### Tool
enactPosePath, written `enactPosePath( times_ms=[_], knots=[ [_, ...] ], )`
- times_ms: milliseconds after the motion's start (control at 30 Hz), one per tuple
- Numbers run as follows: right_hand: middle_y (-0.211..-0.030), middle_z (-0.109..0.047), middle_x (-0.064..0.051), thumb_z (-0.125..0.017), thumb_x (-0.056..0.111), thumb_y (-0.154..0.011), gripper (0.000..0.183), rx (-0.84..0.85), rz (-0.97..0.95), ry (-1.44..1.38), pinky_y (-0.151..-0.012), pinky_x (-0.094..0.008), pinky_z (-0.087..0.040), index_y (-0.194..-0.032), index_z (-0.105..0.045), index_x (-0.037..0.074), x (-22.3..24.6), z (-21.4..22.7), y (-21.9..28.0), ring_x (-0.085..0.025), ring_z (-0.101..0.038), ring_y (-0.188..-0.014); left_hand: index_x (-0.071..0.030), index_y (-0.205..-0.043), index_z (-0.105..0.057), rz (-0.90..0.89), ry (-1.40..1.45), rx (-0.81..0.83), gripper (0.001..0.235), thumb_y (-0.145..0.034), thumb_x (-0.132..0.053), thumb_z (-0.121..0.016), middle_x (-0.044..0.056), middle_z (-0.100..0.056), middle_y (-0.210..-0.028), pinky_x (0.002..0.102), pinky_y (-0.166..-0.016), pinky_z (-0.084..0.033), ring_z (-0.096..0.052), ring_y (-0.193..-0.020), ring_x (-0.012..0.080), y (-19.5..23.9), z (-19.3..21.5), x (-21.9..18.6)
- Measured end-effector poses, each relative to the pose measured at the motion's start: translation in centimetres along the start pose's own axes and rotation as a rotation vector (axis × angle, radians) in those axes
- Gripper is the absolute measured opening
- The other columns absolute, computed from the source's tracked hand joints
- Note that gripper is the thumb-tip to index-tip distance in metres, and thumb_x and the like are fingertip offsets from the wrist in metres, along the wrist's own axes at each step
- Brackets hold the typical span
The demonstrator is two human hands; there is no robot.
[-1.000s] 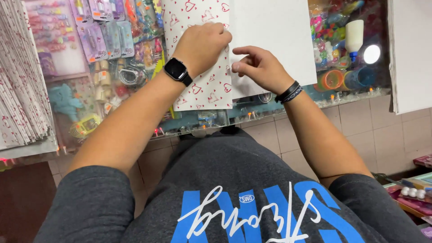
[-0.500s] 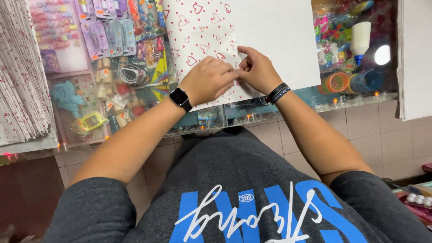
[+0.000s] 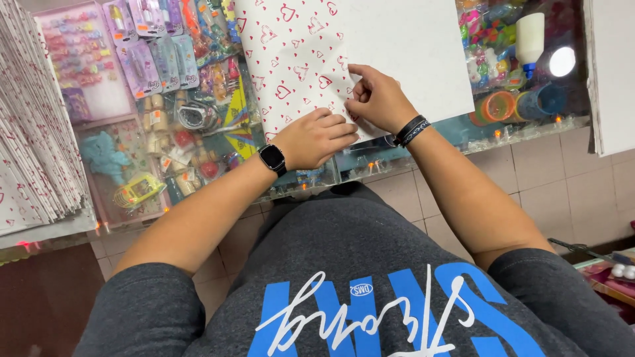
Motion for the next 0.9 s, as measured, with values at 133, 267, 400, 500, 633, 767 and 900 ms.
enactPosePath(
  times_ms=[133, 267, 400, 500, 633, 767, 900],
  knots=[
    [-0.084, -0.067, 0.003, -0.071, 0.010, -0.086, 0.063, -0.006, 0.001, -0.018, -0.079, -0.029, -0.051, -0.146, -0.053, 0.008, 0.3, -0.1, 0.3, -0.011, -0.063, -0.076, -0.013, -0.130, -0.064, -0.022, -0.015, -0.011, 0.031, -0.101, -0.020, -0.056, 0.003, -0.064, -0.130, 0.038, -0.095, -0.043, -0.058, -0.110, 0.0227, -0.1, 0.2, -0.1],
    [-0.087, -0.067, 0.003, -0.070, 0.011, -0.088, 0.063, -0.015, -0.018, 0.005, -0.081, -0.030, -0.051, -0.148, -0.051, 0.009, 0.6, -0.1, 0.4, -0.012, -0.062, -0.078, -0.017, -0.135, -0.062, -0.005, -0.026, 0.038, 0.036, -0.102, -0.028, -0.055, 0.002, -0.061, -0.135, 0.040, -0.099, -0.040, -0.055, -0.117, 0.0226, -0.1, 0.2, -0.2],
    [-0.099, -0.059, 0.003, -0.073, 0.014, -0.088, 0.086, -0.019, 0.017, 0.106, -0.092, -0.039, -0.040, -0.161, -0.028, 0.016, 1.2, 0.3, 0.9, -0.013, -0.058, -0.079, -0.021, -0.147, -0.058, 0.011, -0.005, 0.080, 0.044, -0.109, -0.042, -0.046, -0.001, -0.059, -0.145, 0.043, -0.113, -0.031, -0.049, -0.136, 0.0219, 0.1, -1.0, 0.2],
    [-0.105, -0.055, -0.003, -0.072, 0.017, -0.091, 0.089, -0.016, 0.007, 0.164, -0.098, -0.045, -0.035, -0.164, -0.022, 0.018, 1.1, 0.1, 0.9, -0.017, -0.055, -0.082, -0.019, -0.161, -0.038, 0.067, 0.037, 0.202, 0.061, -0.111, -0.053, -0.030, 0.003, -0.045, -0.161, 0.051, -0.129, -0.010, -0.033, -0.153, 0.0271, 1.0, -2.8, -0.3],
    [-0.106, -0.056, -0.007, -0.069, 0.017, -0.092, 0.085, 0.010, 0.046, 0.234, -0.092, -0.047, -0.038, -0.163, -0.023, 0.017, 0.6, -0.2, 0.5, -0.023, -0.056, -0.083, -0.012, -0.163, -0.030, 0.141, -0.040, 0.246, 0.076, -0.106, -0.063, -0.033, 0.007, -0.031, -0.169, 0.048, -0.130, -0.010, -0.025, -0.156, 0.0227, 4.4, -0.4, -2.2],
    [-0.106, -0.054, -0.010, -0.068, 0.017, -0.094, 0.081, 0.047, -0.002, 0.276, -0.095, -0.048, -0.039, -0.163, -0.027, 0.016, 1.3, -0.1, 0.2, -0.027, -0.056, -0.093, -0.010, -0.162, -0.030, 0.277, -0.009, 0.261, 0.082, -0.102, -0.065, -0.042, 0.008, -0.033, -0.167, 0.048, -0.129, -0.015, -0.031, -0.154, 0.0245, 10.2, 2.8, -3.9],
    [-0.108, -0.054, -0.013, -0.065, 0.014, -0.095, 0.076, 0.077, -0.015, 0.341, -0.091, -0.048, -0.043, -0.162, -0.031, 0.017, 2.4, 0.0, 0.2, -0.030, -0.057, -0.093, -0.011, -0.157, -0.042, 0.347, -0.009, 0.182, 0.067, -0.105, -0.053, -0.050, 0.006, -0.048, -0.159, 0.051, -0.128, -0.021, -0.039, -0.150, 0.0250, 14.7, 5.6, -5.3]
  ],
)
Point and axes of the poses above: each hand's wrist, its own y-axis away from the middle knuckle, its own z-axis out of the back of the hand, x = y × z, the point moved 1 cm from there along -y, towards the middle knuckle
